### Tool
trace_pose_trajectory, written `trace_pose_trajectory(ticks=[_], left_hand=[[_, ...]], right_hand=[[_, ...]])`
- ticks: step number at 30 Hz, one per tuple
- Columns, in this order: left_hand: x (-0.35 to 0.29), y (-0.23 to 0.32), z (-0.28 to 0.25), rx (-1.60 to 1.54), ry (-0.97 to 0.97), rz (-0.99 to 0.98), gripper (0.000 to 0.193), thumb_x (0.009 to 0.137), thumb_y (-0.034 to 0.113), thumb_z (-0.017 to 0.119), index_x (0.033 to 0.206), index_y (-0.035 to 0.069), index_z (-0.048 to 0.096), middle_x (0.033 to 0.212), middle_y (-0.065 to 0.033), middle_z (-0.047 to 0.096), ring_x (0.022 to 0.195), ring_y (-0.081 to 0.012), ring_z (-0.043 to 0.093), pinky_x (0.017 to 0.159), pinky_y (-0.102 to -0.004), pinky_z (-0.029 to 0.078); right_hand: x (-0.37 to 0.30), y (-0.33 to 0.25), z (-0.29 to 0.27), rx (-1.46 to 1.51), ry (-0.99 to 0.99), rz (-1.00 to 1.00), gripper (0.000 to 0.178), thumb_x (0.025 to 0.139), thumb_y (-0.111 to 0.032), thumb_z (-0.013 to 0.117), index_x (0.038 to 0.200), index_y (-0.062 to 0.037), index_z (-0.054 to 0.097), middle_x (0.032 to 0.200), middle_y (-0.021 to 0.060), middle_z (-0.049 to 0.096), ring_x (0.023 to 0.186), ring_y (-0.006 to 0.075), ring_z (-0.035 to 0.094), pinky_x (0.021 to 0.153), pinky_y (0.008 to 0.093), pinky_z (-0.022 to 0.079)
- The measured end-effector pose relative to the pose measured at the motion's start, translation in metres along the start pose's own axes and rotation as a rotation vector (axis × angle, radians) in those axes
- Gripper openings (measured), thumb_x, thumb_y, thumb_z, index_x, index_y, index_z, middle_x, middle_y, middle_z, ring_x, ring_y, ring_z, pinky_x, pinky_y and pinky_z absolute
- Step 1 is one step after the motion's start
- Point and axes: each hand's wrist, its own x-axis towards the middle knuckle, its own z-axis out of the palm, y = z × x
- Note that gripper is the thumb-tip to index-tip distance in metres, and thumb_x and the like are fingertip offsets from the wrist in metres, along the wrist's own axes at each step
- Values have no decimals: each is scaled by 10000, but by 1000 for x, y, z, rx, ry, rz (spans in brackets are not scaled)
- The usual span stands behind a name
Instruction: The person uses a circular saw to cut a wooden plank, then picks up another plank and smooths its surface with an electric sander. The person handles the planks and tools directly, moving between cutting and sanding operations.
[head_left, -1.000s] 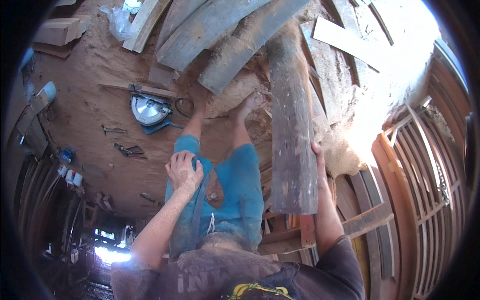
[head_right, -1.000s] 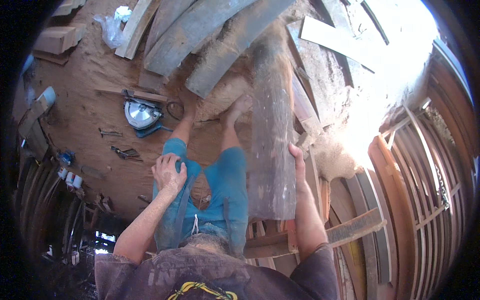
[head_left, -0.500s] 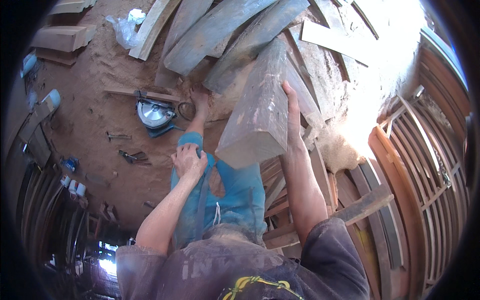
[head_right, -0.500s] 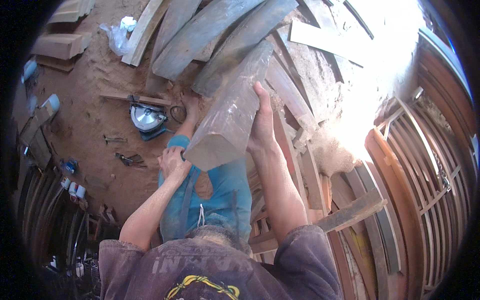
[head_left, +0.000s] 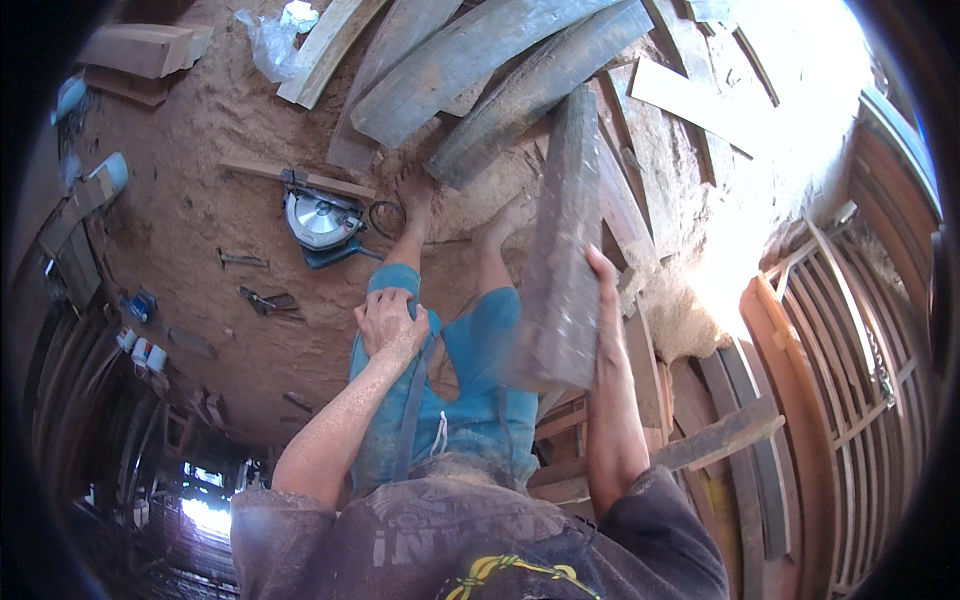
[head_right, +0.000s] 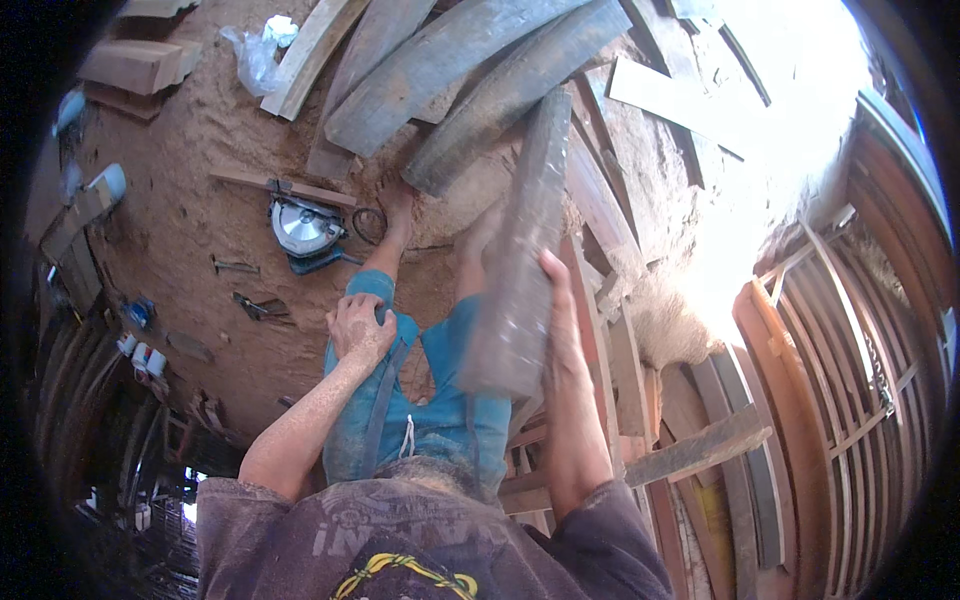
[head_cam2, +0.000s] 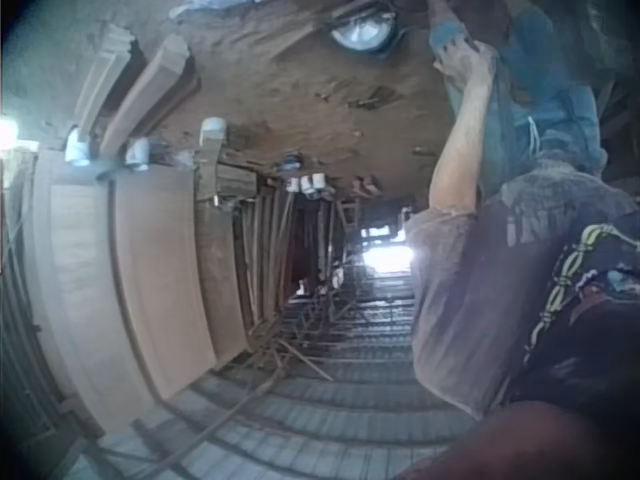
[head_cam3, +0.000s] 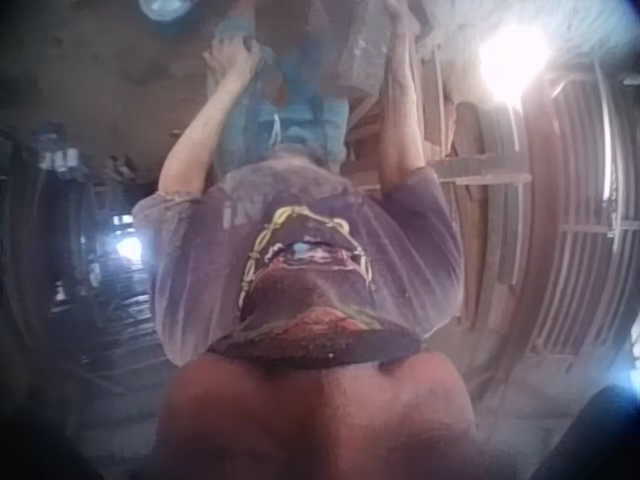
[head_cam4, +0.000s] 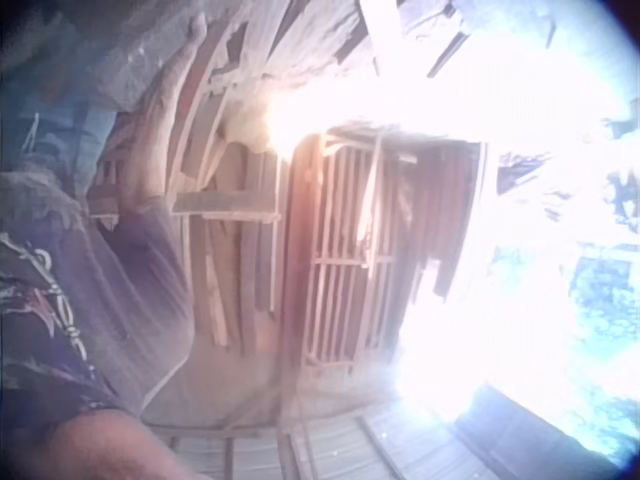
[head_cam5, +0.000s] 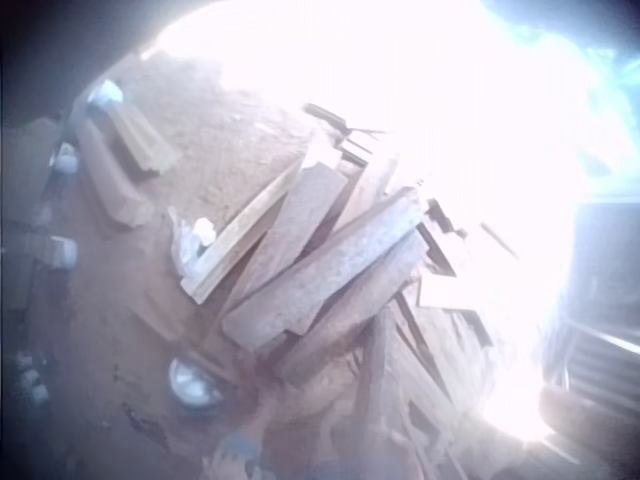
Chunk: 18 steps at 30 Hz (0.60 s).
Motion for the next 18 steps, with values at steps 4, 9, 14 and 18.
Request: trace_pose_trajectory(ticks=[4, 9, 14, 18], left_hand=[[1, 2, -2, 6, 0, 13, 333, 904, 292, 694, 1168, 95, 744, 1258, -88, 704, 1308, -278, 557, 1123, -502, 368], [1, 8, -2, 60, -11, 0, 337, 911, 307, 689, 1172, 100, 738, 1254, -78, 701, 1310, -261, 555, 1125, -501, 368], [0, 7, 2, 104, -18, 2, 325, 917, 311, 684, 1161, 103, 736, 1248, -80, 700, 1314, -251, 553, 1126, -495, 370], [-2, 8, 0, 86, 5, 18, 315, 919, 305, 689, 1153, 99, 735, 1221, -89, 713, 1307, -263, 566, 1120, -491, 373]], right_hand=[[-38, -2, -61, -65, 144, 1, 787, 943, -541, 651, 1521, -22, 529, 1272, 124, 654, 1104, 220, 649, 918, 353, 526], [-67, -5, -86, -276, 256, -283, 782, 943, -443, 656, 1594, -53, 468, 1376, 129, 625, 1163, 215, 622, 964, 349, 505], [-10, -11, -127, -492, 452, -467, 840, 926, -399, 755, 1609, -34, 433, 1522, 256, 530, 1348, 342, 558, 1134, 447, 432], [88, -24, -157, -959, 658, -715, 929, 909, -364, 800, 1661, -91, 329, 1446, 283, 554, 1285, 376, 598, 1090, 483, 480]])
